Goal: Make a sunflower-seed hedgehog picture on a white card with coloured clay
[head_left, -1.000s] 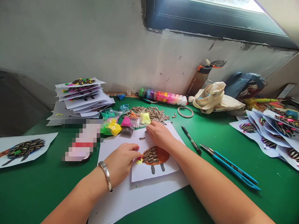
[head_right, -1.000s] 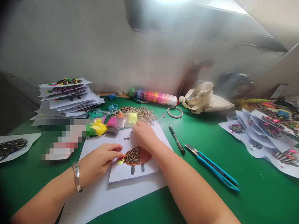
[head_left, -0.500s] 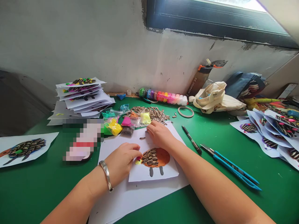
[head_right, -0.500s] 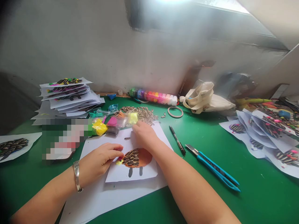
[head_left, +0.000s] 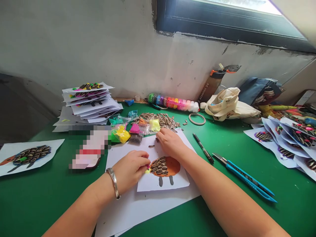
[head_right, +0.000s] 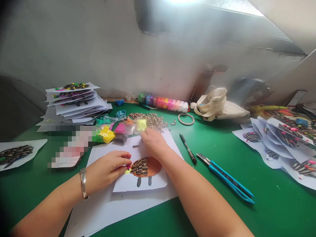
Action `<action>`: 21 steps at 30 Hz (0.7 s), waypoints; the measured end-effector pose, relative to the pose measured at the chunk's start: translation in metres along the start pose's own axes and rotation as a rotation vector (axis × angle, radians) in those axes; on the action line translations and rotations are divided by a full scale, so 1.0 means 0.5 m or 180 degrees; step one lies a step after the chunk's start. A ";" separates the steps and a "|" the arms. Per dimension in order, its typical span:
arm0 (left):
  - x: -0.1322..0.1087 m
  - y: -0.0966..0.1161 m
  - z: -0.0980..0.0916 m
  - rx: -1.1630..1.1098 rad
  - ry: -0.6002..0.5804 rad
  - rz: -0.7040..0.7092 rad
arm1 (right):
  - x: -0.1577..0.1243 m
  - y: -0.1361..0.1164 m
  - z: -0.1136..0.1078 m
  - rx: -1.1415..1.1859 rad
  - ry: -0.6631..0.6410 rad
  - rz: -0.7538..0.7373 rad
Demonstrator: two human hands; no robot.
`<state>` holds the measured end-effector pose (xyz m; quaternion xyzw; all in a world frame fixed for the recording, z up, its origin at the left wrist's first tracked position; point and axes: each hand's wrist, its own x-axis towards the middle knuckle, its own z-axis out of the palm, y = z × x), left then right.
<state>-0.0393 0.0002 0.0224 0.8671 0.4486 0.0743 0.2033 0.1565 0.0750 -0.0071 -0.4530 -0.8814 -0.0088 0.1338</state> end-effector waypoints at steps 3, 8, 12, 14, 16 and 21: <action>0.002 0.001 0.000 -0.0038 -0.0051 -0.0080 | -0.002 0.001 0.001 0.0099 0.0054 -0.0043; 0.007 0.010 -0.006 -0.0087 -0.0110 -0.0295 | -0.006 -0.002 0.003 0.0274 0.0132 -0.0108; 0.008 0.018 -0.012 -0.0105 -0.0152 -0.0350 | -0.006 -0.002 0.005 0.0346 0.0155 -0.0275; 0.009 0.019 -0.011 -0.0130 -0.0137 -0.0375 | -0.004 0.001 0.009 0.0347 0.0159 -0.0301; 0.010 0.017 -0.009 -0.0159 -0.0103 -0.0388 | -0.002 0.004 0.013 0.0328 0.0159 -0.0281; 0.011 0.013 -0.009 -0.0227 0.0024 -0.0299 | 0.000 0.002 0.013 0.0225 0.0222 -0.0142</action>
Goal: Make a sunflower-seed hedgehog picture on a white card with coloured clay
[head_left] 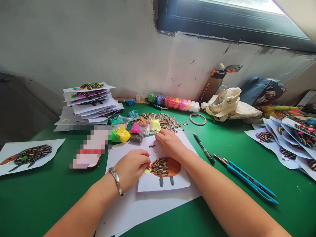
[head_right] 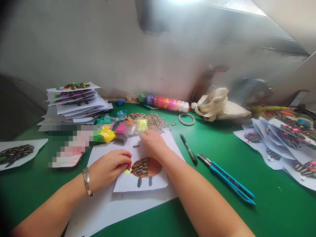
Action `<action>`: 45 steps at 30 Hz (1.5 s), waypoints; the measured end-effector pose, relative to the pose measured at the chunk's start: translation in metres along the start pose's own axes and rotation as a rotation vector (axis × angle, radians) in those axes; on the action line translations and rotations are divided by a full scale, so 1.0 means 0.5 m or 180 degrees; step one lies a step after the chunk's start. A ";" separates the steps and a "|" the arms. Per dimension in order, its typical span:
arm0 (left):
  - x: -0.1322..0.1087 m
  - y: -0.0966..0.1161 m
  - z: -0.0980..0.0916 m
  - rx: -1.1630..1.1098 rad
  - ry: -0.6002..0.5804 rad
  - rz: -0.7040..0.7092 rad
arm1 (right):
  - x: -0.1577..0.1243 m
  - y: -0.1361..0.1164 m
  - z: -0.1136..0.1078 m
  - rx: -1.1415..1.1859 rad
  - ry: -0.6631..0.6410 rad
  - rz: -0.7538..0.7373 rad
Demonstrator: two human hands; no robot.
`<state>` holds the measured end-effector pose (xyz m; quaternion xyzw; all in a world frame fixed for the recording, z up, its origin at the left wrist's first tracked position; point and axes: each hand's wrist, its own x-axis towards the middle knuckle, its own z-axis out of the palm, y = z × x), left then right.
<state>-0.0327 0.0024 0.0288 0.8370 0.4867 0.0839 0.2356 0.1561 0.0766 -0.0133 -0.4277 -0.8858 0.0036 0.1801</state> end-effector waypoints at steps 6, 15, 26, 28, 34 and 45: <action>0.002 -0.009 -0.003 -0.0080 0.0043 0.0139 | 0.001 -0.009 -0.010 -0.0083 0.0063 0.0065; 0.003 -0.014 -0.004 -0.0184 0.0086 0.0164 | 0.000 0.009 0.010 -0.0159 -0.0096 0.0019; 0.005 -0.014 -0.004 -0.0131 0.0117 0.0105 | -0.001 -0.019 -0.017 -0.0231 0.0105 -0.0089; 0.006 -0.014 -0.005 -0.0087 0.0109 0.0102 | -0.001 -0.032 -0.025 -0.0043 0.0042 -0.0285; 0.006 -0.007 -0.009 -0.0057 0.0118 0.0108 | 0.006 -0.053 -0.032 0.0091 -0.0590 -0.0555; 0.004 -0.005 -0.011 -0.0163 0.0138 0.0101 | -0.009 -0.005 -0.056 0.0559 0.0006 0.0342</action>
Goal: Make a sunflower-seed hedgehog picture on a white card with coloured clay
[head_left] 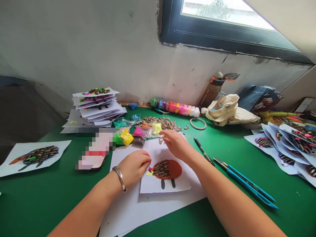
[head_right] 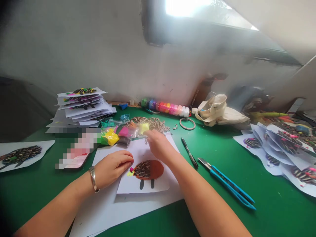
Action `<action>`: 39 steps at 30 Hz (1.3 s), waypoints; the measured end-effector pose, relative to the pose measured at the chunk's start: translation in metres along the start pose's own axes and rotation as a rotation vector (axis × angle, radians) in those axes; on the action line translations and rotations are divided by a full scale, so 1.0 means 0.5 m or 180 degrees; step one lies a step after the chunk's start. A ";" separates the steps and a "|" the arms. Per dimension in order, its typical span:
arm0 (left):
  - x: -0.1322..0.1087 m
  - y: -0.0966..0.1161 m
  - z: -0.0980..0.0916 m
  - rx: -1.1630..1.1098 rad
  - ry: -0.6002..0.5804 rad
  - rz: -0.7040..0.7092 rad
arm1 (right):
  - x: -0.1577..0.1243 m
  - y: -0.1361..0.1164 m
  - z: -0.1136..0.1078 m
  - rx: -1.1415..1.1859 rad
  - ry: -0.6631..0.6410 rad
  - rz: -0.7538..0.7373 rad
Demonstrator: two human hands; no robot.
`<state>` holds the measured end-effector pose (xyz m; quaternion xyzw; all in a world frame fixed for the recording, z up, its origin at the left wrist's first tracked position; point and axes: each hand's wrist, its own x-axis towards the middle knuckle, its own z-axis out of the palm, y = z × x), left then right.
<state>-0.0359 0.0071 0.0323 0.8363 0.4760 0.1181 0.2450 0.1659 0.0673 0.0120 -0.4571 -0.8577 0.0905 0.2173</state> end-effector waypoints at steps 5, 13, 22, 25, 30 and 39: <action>0.000 -0.002 0.001 0.0019 0.0046 0.0080 | -0.043 -0.004 -0.037 0.1470 -0.0235 0.0709; -0.001 -0.005 0.018 0.0306 0.0436 0.0282 | -0.151 -0.007 -0.024 0.1931 0.0082 0.1342; 0.006 -0.025 0.051 0.0486 0.0628 0.0414 | -0.150 -0.016 -0.006 0.1123 0.0126 0.0698; 0.008 -0.027 0.055 0.0540 0.0426 0.0346 | -0.150 -0.012 0.002 0.0988 0.0169 0.0612; 0.006 -0.029 0.053 0.0494 0.0368 0.0308 | -0.153 -0.002 0.018 0.0752 0.0219 0.0426; 0.007 -0.030 0.052 0.0722 0.0269 0.0335 | -0.153 -0.024 0.007 0.0027 0.0103 0.0175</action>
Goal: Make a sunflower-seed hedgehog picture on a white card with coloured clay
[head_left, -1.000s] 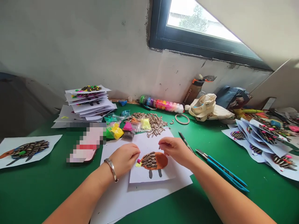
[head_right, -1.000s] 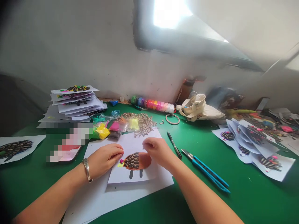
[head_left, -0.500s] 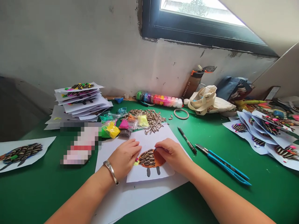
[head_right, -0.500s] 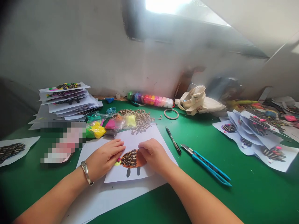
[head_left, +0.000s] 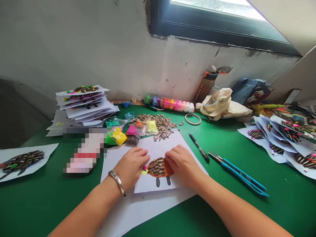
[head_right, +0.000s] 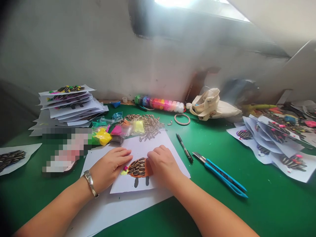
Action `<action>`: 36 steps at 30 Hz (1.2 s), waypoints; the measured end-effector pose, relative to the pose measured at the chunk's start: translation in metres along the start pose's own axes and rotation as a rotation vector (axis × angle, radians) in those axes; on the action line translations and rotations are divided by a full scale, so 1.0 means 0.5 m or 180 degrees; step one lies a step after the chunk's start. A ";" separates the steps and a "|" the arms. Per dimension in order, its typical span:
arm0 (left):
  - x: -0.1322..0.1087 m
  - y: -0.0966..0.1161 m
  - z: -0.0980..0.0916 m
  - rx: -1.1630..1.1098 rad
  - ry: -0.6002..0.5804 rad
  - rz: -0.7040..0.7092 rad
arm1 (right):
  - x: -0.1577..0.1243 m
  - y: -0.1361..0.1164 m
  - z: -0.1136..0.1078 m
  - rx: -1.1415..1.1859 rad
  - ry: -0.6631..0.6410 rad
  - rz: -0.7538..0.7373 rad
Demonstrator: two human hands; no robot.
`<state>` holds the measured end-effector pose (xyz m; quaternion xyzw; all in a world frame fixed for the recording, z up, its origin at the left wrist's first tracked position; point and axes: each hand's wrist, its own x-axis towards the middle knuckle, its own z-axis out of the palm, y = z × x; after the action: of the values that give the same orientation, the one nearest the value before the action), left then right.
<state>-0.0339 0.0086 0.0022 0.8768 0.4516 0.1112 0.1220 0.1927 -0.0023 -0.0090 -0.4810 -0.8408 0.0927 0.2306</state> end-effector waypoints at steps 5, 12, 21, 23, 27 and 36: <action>-0.002 0.002 0.001 0.0058 -0.0068 -0.0055 | 0.003 -0.006 0.005 -0.0132 0.0009 0.0038; -0.001 0.005 0.000 0.0025 -0.0071 -0.0065 | 0.001 -0.012 0.017 -0.0027 0.0067 0.0124; -0.002 0.002 0.003 0.0083 -0.0041 -0.0010 | -0.001 -0.011 -0.002 0.0124 0.0039 0.0349; -0.003 0.002 0.004 0.0089 -0.0052 -0.0028 | -0.004 -0.006 -0.017 0.0024 -0.0045 0.0538; -0.004 0.002 0.005 0.0106 -0.0096 -0.0053 | -0.010 -0.004 -0.045 -0.0263 -0.0599 0.0904; -0.008 0.010 0.004 0.0224 -0.0119 -0.0073 | -0.016 -0.004 -0.048 -0.0267 -0.0820 0.1335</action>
<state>-0.0317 0.0021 0.0017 0.8772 0.4629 0.0775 0.1008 0.2060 -0.0119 0.0104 -0.6384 -0.7481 0.1640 0.0771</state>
